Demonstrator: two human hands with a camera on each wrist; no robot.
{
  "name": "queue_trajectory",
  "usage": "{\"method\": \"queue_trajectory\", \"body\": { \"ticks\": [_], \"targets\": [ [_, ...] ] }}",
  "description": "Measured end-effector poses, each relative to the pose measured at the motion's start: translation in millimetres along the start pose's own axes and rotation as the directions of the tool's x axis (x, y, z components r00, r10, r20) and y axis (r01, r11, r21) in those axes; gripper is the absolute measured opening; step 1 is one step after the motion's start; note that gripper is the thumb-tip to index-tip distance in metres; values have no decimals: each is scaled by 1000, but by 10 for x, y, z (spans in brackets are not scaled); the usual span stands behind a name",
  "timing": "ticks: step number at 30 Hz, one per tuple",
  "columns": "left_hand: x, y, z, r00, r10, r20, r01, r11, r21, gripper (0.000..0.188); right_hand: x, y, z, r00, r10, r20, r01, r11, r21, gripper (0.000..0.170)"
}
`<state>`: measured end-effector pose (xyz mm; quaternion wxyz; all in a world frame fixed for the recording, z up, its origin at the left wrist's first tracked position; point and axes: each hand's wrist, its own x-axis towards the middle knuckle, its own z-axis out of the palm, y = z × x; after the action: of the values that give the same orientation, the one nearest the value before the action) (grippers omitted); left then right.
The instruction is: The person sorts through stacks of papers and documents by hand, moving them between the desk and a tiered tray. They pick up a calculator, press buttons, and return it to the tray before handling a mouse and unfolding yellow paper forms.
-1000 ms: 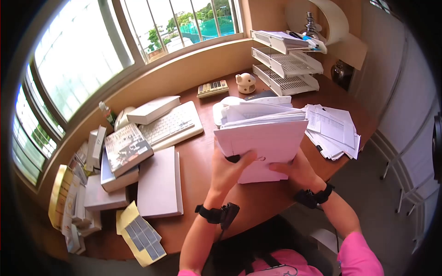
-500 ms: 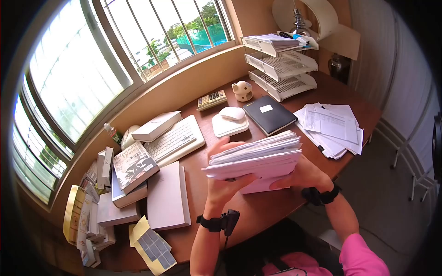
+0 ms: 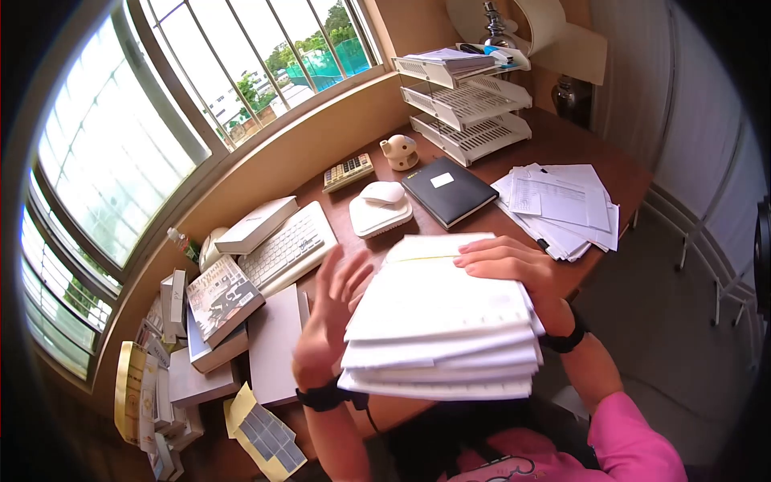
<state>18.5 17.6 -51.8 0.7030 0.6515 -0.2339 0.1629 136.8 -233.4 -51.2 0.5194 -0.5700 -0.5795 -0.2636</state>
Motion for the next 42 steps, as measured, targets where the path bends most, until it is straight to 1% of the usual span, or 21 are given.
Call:
{"method": "queue_trajectory", "body": {
  "ticks": [2, 3, 4, 5, 7, 8, 10, 11, 15, 20, 21, 22, 25, 26, 27, 28, 29, 33, 37, 40, 42],
  "targets": [
    [-66, 1, -133, 839, -505, -201, 432, 844, -319, 93, 43, -127, -53, 994, -99, -52, 98, 995, -22, 20],
    [-99, -5, -31, 907, -421, 19, 290, 592, -752, 96, 68, -210, -60, 990, -132, -44, 132, 991, -2, 19],
    [-111, 16, 96, 920, -313, 237, 283, 112, -953, 98, 77, -270, -59, 986, -161, -33, 162, 986, 25, 18],
    [-183, 132, 265, 852, -511, 114, 336, 368, -867, 98, 70, -279, -59, 978, -201, 48, 197, 977, 78, 14],
    [-169, 411, 553, 703, -708, -64, 466, 526, -711, 90, 13, -321, -10, 938, -290, 190, 273, 955, 112, 10],
    [-192, 450, 766, 710, -658, -253, 393, 668, -632, 71, -48, -333, 18, 906, -336, 255, 320, 942, 105, 9],
    [-388, 320, 739, 616, -731, -292, 531, 660, -531, 55, -174, -295, 37, 873, -338, 351, 337, 939, 66, 11],
    [-478, 205, 672, 528, -820, -222, 472, 500, -727, 52, -209, -225, 54, 882, -279, 380, 276, 959, 63, 14],
    [-711, -28, 734, 415, -891, -184, 287, 320, -903, 51, -314, 57, 161, 888, -104, 447, 73, 994, 85, 21],
    [-782, -158, 712, 490, -832, -260, 219, 406, -887, 51, -254, 232, 225, 835, -210, 509, 229, 973, 26, 21],
    [-813, -181, 696, 531, -744, -406, 218, 583, -783, 51, -222, 349, 161, 807, -164, 568, 298, 942, -152, 26],
    [-848, -199, 678, 568, -631, -528, 211, 732, -648, 52, -191, 489, 69, 779, -106, 618, 371, 872, -318, 31],
    [-964, -221, 622, 551, -534, -641, 176, 825, -536, 58, -86, 1108, -584, 763, 372, 529, 5, 815, -579, 61],
    [-1000, -237, 605, 547, -479, -687, 187, 870, -457, 60, -169, 1358, -858, 743, 450, 496, 20, 725, -689, 68],
    [-1061, -287, 578, 530, -469, -706, 178, 876, -448, 62, -385, 1708, -1177, 677, 553, 486, 106, 580, -808, 73],
    [-1129, -329, 546, 514, -473, -715, 158, 872, -464, 62, -362, 1753, -1377, 464, 759, 457, -113, 563, -819, 78],
    [-1189, -375, 518, 516, -497, -698, 161, 856, -491, 61, -393, 1853, -1513, 303, 830, 469, -165, 530, -831, 78],
    [-1195, -423, 502, 472, -533, -702, 154, 834, -529, 60, -374, 1572, -1396, 222, 911, 348, -221, 394, -892, 86],
    [-1241, -437, 496, 472, -551, -688, 163, 822, -546, 60, -480, 1643, -1348, 322, 863, 390, -66, 431, -900, 60],
    [-1273, -463, 479, 497, -546, -674, 170, 823, -542, 61, -493, 1724, -1512, 443, 824, 354, -159, 460, -873, 40],
    [-1272, -460, 491, 482, -529, -699, 177, 840, -513, 61, -497, 1795, -1664, 446, 837, 317, -139, 415, -899, 30]
  ]
}}
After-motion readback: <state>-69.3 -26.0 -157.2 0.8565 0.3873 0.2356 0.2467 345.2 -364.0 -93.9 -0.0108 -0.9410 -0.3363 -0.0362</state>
